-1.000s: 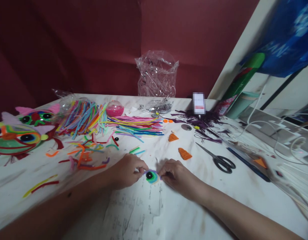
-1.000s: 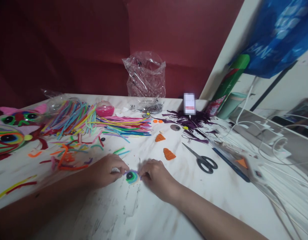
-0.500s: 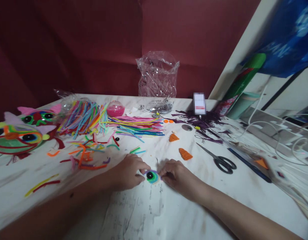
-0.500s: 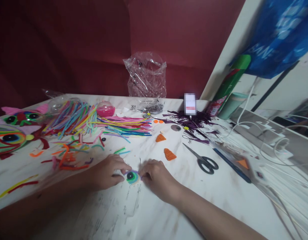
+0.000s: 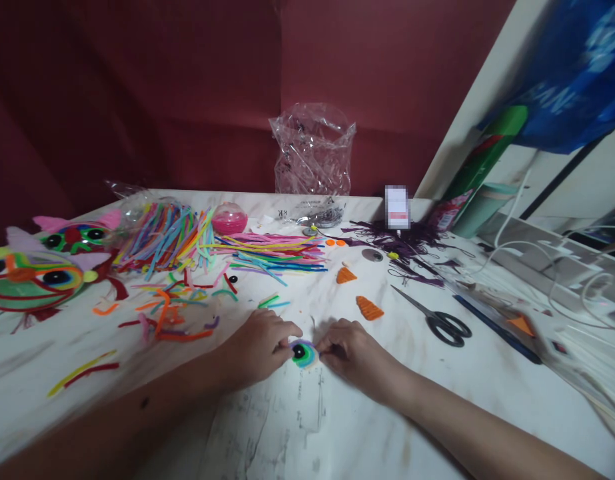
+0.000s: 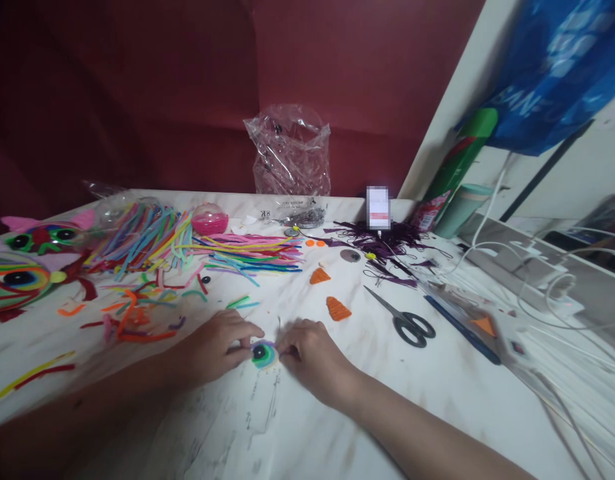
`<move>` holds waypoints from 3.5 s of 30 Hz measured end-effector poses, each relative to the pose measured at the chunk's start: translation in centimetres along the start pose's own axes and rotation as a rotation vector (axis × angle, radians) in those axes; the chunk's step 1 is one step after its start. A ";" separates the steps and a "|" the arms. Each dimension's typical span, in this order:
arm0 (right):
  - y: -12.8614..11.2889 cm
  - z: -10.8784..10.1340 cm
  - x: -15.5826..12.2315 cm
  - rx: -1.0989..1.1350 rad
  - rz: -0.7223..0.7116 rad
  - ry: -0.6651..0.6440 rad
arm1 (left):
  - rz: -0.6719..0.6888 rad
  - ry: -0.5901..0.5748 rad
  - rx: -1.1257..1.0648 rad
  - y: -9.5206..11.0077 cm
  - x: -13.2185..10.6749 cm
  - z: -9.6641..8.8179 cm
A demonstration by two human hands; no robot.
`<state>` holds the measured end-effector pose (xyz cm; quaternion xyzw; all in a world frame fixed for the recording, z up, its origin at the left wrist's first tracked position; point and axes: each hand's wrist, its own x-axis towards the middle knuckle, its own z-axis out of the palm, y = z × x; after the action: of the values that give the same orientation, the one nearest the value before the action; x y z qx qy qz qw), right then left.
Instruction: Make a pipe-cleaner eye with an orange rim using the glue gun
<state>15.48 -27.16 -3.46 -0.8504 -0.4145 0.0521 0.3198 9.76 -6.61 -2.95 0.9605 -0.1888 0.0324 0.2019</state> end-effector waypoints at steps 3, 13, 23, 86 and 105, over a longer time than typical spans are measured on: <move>-0.3 0.0 0.1 -0.001 -0.019 0.025 | 0.019 0.054 0.066 -0.1 0.4 0.7; -0.3 0.4 0.0 -0.022 0.004 0.044 | -0.051 0.168 0.114 0.4 0.9 1.8; -0.3 0.4 0.0 -0.040 -0.001 0.047 | -0.027 0.115 0.078 0.2 0.8 1.7; -0.2 -0.1 0.0 -0.046 -0.061 0.007 | -0.152 -0.022 0.140 1.6 0.8 0.8; 0.3 0.2 -0.1 -0.038 -0.076 -0.002 | -0.125 -0.026 0.081 1.2 0.8 0.7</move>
<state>15.53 -27.28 -3.76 -0.8400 -0.4477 0.0329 0.3049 10.02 -8.19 -3.04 0.9782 -0.1293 0.0149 0.1621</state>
